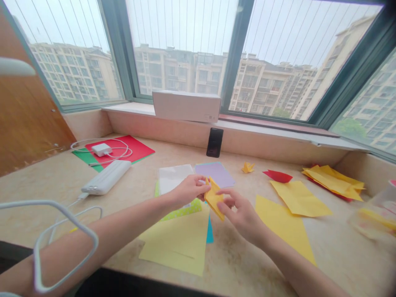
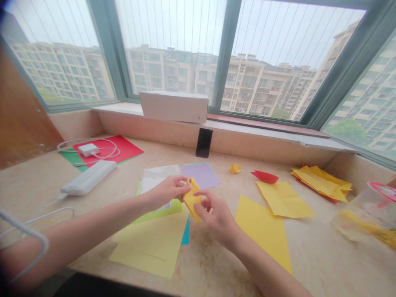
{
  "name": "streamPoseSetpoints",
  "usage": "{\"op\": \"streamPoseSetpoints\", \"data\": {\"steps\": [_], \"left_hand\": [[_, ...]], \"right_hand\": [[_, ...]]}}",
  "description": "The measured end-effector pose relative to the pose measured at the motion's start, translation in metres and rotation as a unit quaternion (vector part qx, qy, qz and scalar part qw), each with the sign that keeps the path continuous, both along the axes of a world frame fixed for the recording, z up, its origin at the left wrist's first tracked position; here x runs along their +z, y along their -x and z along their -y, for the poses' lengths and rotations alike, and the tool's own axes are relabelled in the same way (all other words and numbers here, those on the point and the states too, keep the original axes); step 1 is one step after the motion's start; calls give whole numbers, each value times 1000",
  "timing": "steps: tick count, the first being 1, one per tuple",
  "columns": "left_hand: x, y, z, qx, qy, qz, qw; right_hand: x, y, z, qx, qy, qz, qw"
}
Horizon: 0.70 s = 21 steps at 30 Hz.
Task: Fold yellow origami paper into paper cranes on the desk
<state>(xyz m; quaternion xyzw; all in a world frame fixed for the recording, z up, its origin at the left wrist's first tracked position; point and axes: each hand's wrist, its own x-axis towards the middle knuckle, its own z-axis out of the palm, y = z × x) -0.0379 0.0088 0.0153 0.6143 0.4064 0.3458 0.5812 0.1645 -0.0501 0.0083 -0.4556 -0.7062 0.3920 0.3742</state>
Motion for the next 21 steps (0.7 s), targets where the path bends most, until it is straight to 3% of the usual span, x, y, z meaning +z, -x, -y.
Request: {"op": "streamPoseSetpoints", "data": {"steps": [2, 5, 8, 11, 13, 17, 21], "left_hand": [[0, 7, -5, 3, -46, -70, 996], [-5, 17, -7, 53, -194, -167, 965], [-14, 24, 2, 56, -392, -263, 880], [-18, 29, 17, -57, -532, -328, 779], [-18, 30, 26, -114, -574, -328, 742], [-14, 31, 37, -181, -555, -316, 748], [-12, 32, 40, -194, -537, -312, 759]], "right_hand": [[0, -2, 6, 37, -25, 59, 997], [-1, -4, 13, 107, -32, 98, 989], [-3, -4, 17, 122, -51, 143, 981], [-3, -5, 19, 105, -69, 199, 972], [-2, -8, 19, 107, -74, 223, 966], [1, -19, 14, 120, -129, 238, 955], [0, -28, 5, 133, -174, 284, 933]]}}
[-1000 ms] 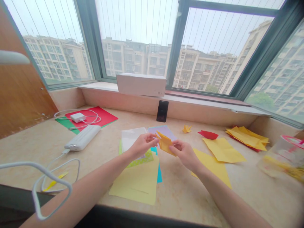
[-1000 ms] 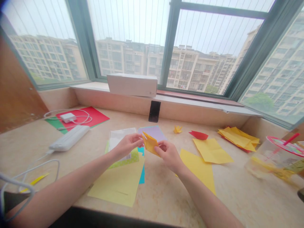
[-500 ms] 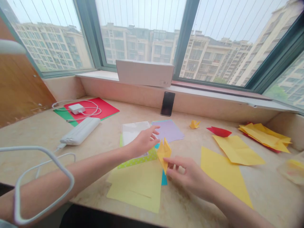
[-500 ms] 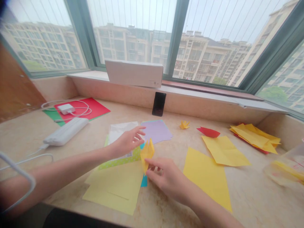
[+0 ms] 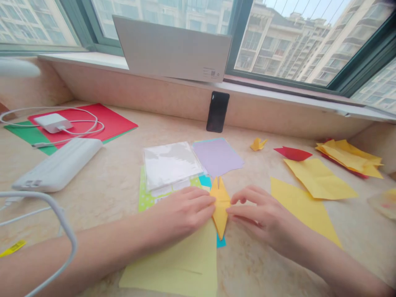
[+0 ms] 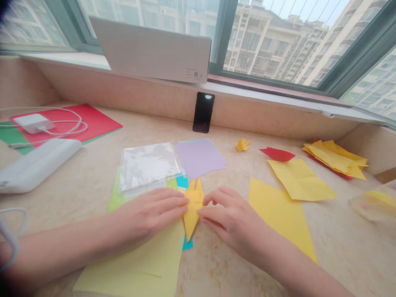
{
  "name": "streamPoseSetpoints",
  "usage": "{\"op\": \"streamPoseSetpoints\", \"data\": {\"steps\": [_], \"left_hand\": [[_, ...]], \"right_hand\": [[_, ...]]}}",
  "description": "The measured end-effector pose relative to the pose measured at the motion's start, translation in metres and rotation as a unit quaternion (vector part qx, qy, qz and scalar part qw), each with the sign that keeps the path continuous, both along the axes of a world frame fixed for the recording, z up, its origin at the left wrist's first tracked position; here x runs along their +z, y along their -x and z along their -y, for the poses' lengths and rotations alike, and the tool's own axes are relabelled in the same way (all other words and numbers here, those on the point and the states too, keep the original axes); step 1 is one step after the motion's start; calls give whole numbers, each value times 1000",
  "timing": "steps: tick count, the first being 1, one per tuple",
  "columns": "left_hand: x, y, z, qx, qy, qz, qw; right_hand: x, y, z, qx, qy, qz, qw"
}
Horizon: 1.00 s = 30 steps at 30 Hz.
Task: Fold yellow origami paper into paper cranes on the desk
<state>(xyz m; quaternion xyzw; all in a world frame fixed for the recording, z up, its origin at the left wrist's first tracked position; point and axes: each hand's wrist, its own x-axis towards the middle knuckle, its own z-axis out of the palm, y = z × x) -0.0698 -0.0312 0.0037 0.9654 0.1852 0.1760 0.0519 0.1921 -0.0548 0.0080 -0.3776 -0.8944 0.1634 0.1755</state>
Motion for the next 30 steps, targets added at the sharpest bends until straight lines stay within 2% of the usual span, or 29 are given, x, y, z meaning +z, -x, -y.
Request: {"op": "streamPoseSetpoints", "data": {"steps": [11, 21, 26, 30], "left_hand": [[5, 0, 3, 7, 28, 4, 1000], [7, 0, 4, 12, 3, 3, 1000], [3, 2, 5, 15, 46, 8, 999], [-1, 4, 6, 11, 77, 15, 997]], "right_hand": [[-7, -2, -6, -1, -38, -8, 999], [-8, -1, -12, 21, -13, -19, 1000], [-9, -2, -13, 29, -15, -25, 999], [-6, 1, -13, 7, 10, -28, 1000]]}}
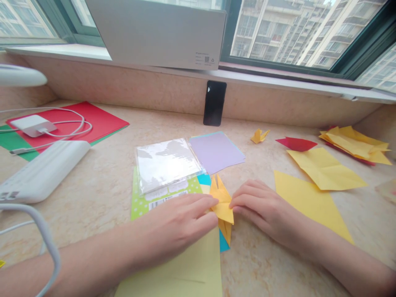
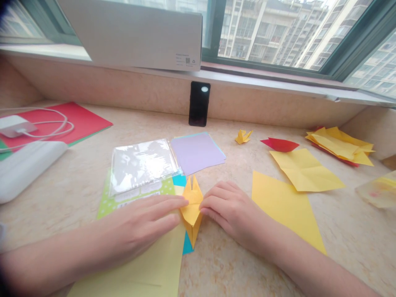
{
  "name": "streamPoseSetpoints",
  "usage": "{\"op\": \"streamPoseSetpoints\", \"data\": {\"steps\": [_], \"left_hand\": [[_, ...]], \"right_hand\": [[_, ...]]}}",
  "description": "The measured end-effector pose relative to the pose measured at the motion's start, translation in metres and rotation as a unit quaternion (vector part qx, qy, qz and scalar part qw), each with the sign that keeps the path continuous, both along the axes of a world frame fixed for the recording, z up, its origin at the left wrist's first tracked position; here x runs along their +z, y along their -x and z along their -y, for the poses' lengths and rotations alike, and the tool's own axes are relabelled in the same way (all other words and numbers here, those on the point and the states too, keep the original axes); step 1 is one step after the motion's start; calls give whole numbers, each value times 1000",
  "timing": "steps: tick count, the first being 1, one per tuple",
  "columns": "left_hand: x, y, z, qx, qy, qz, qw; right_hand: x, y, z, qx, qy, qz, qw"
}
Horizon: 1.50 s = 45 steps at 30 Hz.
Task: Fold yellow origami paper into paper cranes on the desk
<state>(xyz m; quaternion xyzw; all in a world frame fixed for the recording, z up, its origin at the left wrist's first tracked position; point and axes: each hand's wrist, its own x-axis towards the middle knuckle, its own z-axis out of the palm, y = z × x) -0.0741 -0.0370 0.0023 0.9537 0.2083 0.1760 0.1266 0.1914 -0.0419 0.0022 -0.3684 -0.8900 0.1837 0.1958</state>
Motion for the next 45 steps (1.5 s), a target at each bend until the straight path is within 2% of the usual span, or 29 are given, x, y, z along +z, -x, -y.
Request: {"op": "streamPoseSetpoints", "data": {"steps": [3, 11, 14, 16, 19, 22, 29, 34, 42, 45], "left_hand": [[0, 0, 1, -8, 7, 0, 1000], [5, -2, 4, 19, -20, -15, 999], [3, -1, 3, 23, -16, -10, 1000], [3, -1, 2, 10, -12, -19, 1000], [6, -2, 0, -19, -13, -24, 999], [8, -4, -1, -15, -14, -6, 1000], [6, -5, -1, -33, -22, -13, 999], [7, -5, -1, -32, -17, -21, 999], [7, -5, -2, -47, -19, -43, 998], [7, -5, -2, -52, -25, -46, 997]], "right_hand": [[-2, 1, 1, -32, 22, -9, 999], [-8, 5, 4, -112, 47, -45, 992], [-7, 6, 3, -103, 42, -62, 992], [-5, 4, 3, -75, 43, -61, 994], [-1, 1, 5, -31, 30, -28, 999], [4, -2, 6, -9, 21, 8, 1000], [7, -2, 4, -99, 51, -10, 994], [7, 0, 7, -93, 113, -35, 989], [6, 3, 8, -60, 106, -27, 992], [4, 7, 9, -86, 111, -34, 990]]}}
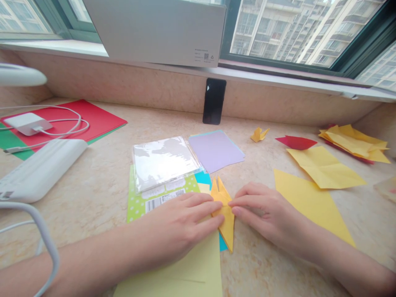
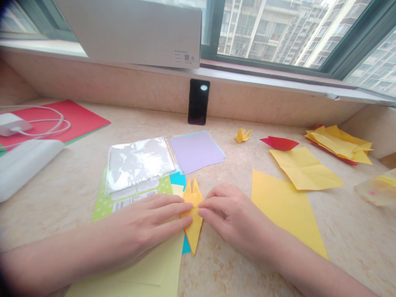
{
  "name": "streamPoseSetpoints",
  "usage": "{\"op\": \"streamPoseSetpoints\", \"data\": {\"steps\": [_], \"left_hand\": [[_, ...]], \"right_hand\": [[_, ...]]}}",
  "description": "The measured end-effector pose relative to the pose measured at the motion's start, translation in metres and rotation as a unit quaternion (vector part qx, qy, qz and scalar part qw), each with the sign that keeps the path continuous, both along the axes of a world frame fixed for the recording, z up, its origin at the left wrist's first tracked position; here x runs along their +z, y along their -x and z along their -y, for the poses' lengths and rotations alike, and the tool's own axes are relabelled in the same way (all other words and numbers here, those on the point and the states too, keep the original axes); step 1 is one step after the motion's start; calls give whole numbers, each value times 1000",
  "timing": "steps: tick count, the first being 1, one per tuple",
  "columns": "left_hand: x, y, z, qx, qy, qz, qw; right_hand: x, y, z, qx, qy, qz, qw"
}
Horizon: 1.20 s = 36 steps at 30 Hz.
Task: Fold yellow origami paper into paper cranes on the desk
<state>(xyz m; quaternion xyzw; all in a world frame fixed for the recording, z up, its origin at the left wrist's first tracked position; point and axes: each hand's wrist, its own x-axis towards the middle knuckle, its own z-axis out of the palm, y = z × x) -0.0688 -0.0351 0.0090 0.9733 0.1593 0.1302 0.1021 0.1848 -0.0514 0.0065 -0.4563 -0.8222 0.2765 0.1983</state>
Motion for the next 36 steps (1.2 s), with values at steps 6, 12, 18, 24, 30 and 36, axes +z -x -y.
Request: {"op": "streamPoseSetpoints", "data": {"steps": [6, 12, 18, 24, 30, 36], "left_hand": [[3, -2, 2, -38, -22, 10, 999], [4, -2, 9, -45, -18, 31, 998], [7, -3, 8, -47, -30, 50, 997], [0, -3, 6, 2, -9, 21, 1000], [-1, -3, 13, 34, -1, -26, 999], [1, -2, 9, 40, -10, 31, 999]], "right_hand": [[-12, 6, 5, -91, 1, -14, 996], [-19, 12, 7, -96, -5, -56, 994], [-19, 12, 2, -48, 16, -102, 993], [-13, 1, -4, -42, -51, -6, 998], [-9, -4, -10, -48, -30, 18, 998], [-10, 0, -11, -41, -23, 11, 999]]}}
